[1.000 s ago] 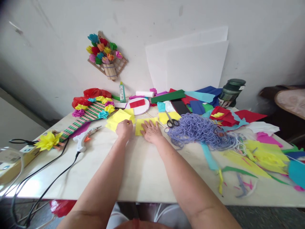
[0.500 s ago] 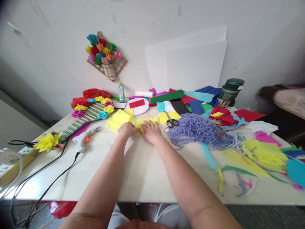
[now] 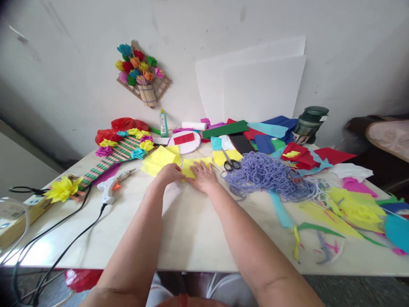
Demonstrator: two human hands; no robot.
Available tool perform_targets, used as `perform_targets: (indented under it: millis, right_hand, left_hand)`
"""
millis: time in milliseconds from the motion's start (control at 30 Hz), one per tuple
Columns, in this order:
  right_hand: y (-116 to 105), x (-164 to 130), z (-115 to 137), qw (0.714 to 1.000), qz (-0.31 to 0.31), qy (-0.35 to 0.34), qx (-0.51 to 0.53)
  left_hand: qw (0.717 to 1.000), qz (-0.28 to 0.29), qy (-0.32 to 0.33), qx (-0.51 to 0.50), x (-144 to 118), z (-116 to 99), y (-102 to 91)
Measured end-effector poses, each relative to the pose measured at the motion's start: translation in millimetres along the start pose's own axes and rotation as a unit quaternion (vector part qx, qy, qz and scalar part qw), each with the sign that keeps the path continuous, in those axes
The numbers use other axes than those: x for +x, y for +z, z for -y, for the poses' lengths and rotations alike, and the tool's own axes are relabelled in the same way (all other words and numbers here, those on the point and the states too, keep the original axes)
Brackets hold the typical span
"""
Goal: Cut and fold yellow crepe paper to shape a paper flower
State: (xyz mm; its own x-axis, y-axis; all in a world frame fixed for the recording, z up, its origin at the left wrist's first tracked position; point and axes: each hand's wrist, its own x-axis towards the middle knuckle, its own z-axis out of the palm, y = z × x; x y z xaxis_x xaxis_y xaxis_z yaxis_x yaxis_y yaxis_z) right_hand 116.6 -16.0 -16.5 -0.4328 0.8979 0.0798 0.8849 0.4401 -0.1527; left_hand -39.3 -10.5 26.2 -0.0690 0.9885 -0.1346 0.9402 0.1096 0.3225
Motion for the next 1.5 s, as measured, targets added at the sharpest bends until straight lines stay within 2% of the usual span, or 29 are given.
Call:
perform_targets:
  millis: [200, 533, 833, 1067, 1300, 1500]
  right_hand:
    - [4, 2, -1, 1.000, -0.005, 0.000, -0.002]
    - [2, 2, -2, 1.000, 0.014, 0.001, 0.008]
    - [1, 1, -1, 1.000, 0.004, -0.003, 0.000]
    - [2, 0, -1, 1.000, 0.001, -0.002, -0.002]
    - [2, 1, -1, 1.000, 0.000, 0.001, 0.008]
    - [0, 1, -1, 1.000, 0.012, 0.005, 0.001]
  left_hand:
    - [1.000, 0.022, 0.017, -0.013, 2, 5, 0.3]
    - [0.996, -0.063, -0.060, 0.031, -1, -15, 11.3]
    - [0.995, -0.084, -0.049, 0.029, -7, -23, 14.0]
    - [0.992, -0.122, -0.034, 0.009, -7, -29, 20.0]
    - [0.991, -0.095, -0.090, -0.031, -8, -32, 14.9]
    - [0.991, -0.057, -0.095, -0.071, -6, -28, 11.2]
